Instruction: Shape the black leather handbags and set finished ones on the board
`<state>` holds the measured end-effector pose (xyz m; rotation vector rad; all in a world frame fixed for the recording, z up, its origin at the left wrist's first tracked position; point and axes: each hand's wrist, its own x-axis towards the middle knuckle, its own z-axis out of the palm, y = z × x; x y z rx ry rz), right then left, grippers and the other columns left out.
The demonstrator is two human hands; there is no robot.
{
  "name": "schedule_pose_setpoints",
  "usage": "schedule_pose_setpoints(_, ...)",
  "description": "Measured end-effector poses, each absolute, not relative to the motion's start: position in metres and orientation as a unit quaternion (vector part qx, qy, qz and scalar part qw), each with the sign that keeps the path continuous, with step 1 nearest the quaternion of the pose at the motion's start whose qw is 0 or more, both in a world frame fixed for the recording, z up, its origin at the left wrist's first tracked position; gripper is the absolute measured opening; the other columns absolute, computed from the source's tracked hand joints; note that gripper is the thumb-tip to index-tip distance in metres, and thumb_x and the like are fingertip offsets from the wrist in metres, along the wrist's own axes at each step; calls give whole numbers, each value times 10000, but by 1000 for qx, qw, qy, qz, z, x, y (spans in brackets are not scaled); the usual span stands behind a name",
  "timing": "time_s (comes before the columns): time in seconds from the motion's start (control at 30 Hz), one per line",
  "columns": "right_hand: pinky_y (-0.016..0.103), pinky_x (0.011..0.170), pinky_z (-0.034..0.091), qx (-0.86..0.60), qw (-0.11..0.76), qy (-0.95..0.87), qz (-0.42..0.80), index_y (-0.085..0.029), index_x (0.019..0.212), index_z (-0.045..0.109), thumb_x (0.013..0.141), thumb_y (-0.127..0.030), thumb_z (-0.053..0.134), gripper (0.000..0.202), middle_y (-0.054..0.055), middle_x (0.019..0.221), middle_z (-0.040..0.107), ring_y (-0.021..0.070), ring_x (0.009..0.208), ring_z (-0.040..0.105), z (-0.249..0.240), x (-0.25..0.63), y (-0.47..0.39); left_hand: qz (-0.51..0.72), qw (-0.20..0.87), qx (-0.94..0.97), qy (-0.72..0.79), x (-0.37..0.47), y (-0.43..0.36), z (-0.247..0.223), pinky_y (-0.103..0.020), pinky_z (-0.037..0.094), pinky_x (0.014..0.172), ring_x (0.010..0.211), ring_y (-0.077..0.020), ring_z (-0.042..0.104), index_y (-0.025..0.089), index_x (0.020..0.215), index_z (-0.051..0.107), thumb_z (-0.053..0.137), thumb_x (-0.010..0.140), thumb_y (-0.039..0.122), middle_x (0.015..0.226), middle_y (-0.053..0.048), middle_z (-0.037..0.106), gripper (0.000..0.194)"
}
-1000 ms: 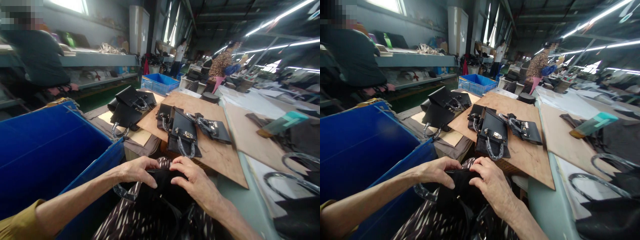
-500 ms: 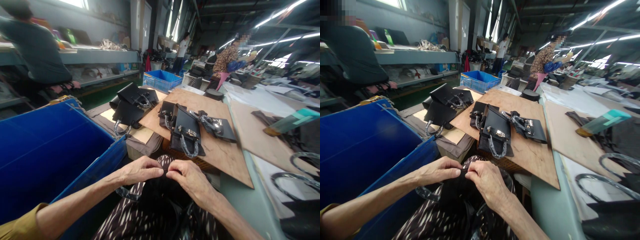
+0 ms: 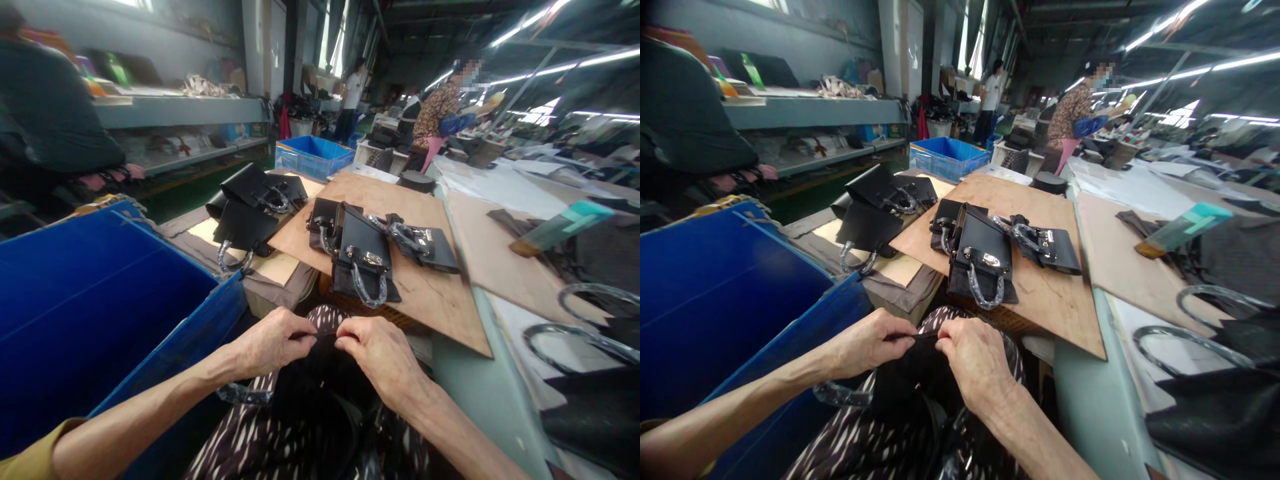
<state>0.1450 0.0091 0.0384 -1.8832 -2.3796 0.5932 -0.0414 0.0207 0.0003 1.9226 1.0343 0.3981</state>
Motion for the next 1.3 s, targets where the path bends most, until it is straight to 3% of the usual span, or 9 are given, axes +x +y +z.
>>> schedule_pose_setpoints(0.2,225,657,334,-605,69,-767,204,-230,689,632,767,-167,555,127,-37,758,614,124,744,545,35,164,4,134,365,824,412,-36,18,7,-164,204,435,448,-48,264,137,689,599,427,775,189,491,60,339,200)
schedule_pose_setpoints(0.73,237,577,269,-640,53,-744,185,-187,643,488,721,-154,599,140,-34,659,537,118,633,481,31,167,9,119,344,838,406,-32,12,0,-160,247,489,486,-54,305,157,712,574,408,779,189,532,52,420,182)
schedule_pose_setpoints(0.97,221,616,306,-606,89,-767,191,-235,779,589,758,-141,560,101,-29,753,527,117,701,513,25,172,9,108,363,833,403,-32,12,4,-157,220,480,503,-50,286,146,656,515,406,787,180,531,63,363,174)
schedule_pose_setpoints(1.3,228,585,308,-595,80,-780,175,-229,678,608,775,-206,583,102,-44,754,494,95,659,507,21,172,13,106,381,836,380,-33,13,2,-160,240,493,517,-52,339,129,703,570,382,818,197,560,47,428,231)
